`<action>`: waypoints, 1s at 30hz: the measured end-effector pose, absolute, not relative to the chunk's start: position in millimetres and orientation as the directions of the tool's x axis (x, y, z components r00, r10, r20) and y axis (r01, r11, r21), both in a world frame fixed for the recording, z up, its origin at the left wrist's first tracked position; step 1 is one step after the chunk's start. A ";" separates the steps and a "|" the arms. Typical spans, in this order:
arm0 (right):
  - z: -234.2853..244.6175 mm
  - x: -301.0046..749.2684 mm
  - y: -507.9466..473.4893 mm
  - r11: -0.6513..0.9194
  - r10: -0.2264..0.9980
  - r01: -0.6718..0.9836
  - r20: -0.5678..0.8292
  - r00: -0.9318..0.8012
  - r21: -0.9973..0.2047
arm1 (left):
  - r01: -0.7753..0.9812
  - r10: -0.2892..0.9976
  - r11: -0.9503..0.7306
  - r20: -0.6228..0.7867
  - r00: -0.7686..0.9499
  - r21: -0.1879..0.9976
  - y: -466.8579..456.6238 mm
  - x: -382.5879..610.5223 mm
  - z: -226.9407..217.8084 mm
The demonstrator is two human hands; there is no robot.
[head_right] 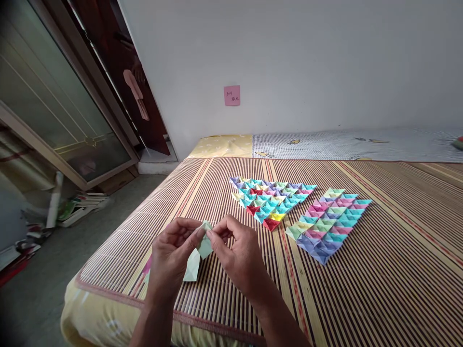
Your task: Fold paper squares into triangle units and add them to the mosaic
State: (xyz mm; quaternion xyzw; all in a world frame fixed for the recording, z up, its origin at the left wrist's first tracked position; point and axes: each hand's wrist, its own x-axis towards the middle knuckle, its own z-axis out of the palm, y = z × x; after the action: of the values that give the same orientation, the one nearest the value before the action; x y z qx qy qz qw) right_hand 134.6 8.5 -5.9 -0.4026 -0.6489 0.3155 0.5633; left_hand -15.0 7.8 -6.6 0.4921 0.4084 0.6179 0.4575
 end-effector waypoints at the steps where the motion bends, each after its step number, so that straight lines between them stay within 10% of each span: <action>1: -6.2 134.6 8.5 0.477 0.878 0.174 0.477 -0.041 -0.862 | -0.152 0.964 -0.259 0.245 -0.105 0.954 7.9 -15.1 -7.8; 9: -8.1 135.2 10.5 0.465 0.883 0.202 0.469 -0.030 -0.862 | 0.180 0.927 -0.337 0.359 -0.110 0.924 6.2 -12.1 -10.9; 30: 1.8 125.4 -10.5 0.473 0.871 0.096 0.482 0.101 -0.876 | -0.010 0.908 -0.377 0.367 -0.204 0.926 -6.8 -3.9 0.3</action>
State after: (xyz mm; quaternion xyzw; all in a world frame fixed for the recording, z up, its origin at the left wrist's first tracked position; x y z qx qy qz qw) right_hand 125.4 -10.5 1.8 -0.4074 -0.5933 0.3121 0.6202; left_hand -3.9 -6.8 0.3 0.5214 0.4304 0.6454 0.3555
